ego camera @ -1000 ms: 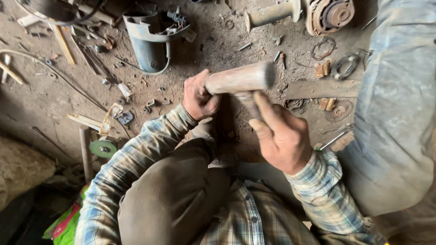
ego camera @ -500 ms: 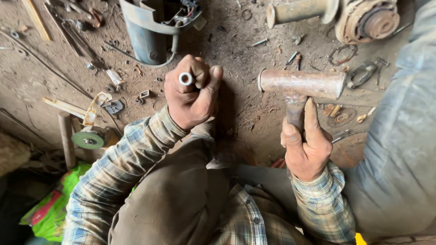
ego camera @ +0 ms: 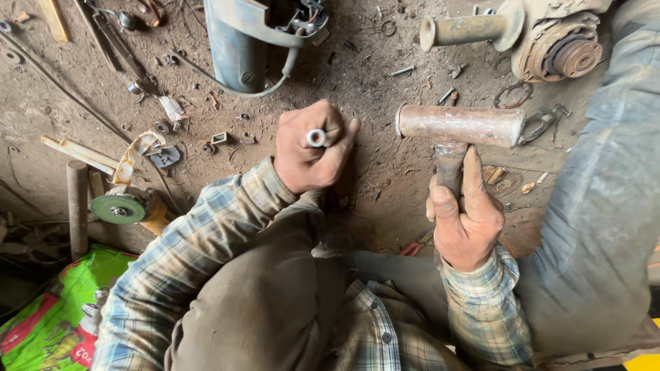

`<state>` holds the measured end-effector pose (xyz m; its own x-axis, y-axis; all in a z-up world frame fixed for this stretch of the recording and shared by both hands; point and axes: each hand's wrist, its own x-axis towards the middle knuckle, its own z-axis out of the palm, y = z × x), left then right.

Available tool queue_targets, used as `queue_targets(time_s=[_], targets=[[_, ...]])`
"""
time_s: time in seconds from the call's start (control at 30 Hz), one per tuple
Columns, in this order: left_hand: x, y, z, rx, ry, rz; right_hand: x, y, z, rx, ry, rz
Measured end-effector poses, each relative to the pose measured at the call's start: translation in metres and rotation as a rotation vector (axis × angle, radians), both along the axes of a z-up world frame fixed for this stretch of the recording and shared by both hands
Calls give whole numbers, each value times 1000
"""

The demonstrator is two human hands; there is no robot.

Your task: The person is sitting on the floor in a workshop, using a hammer and a metal rod to strike and pry at a cylindrical motor component. They repeatedly hit the component and use the rod to manipulate the internal copper windings.

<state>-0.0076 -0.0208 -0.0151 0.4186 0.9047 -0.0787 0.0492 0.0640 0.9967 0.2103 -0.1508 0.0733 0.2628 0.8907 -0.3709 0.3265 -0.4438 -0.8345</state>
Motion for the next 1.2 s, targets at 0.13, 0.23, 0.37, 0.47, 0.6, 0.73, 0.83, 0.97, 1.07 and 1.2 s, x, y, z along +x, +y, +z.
queue_targets(time_s=[0.13, 0.23, 0.37, 0.47, 0.6, 0.73, 0.83, 0.97, 1.07, 1.2], targets=[[-1, -3, -5, 15, 6, 46, -3, 15, 16, 94, -53, 82], [-5, -7, -9, 17, -8, 74, -3, 31, 43, 215, -238, 215], [-6, -14, -13, 34, -14, 92, -9, 48, 86, 212, -340, 387], [-9, -18, -17, 78, -4, 89, -18, 73, 92, 288, -336, 593], [-12, -21, -26, 134, -115, 41, -35, 103, 98, 235, -699, 934], [-11, -32, -41, 138, -258, 15, -42, 109, 109, 391, -481, 781], [-11, -31, -47, 98, -98, 52, -46, 105, 105, 444, -495, 800], [-14, -34, -52, 269, -210, 21, -40, 94, 106, 217, -560, 854], [-13, -44, -60, 253, -82, 12, -43, 86, 103, 438, -360, 671], [-20, -43, -59, 224, -114, -58, -43, 63, 90, 321, -512, 817]])
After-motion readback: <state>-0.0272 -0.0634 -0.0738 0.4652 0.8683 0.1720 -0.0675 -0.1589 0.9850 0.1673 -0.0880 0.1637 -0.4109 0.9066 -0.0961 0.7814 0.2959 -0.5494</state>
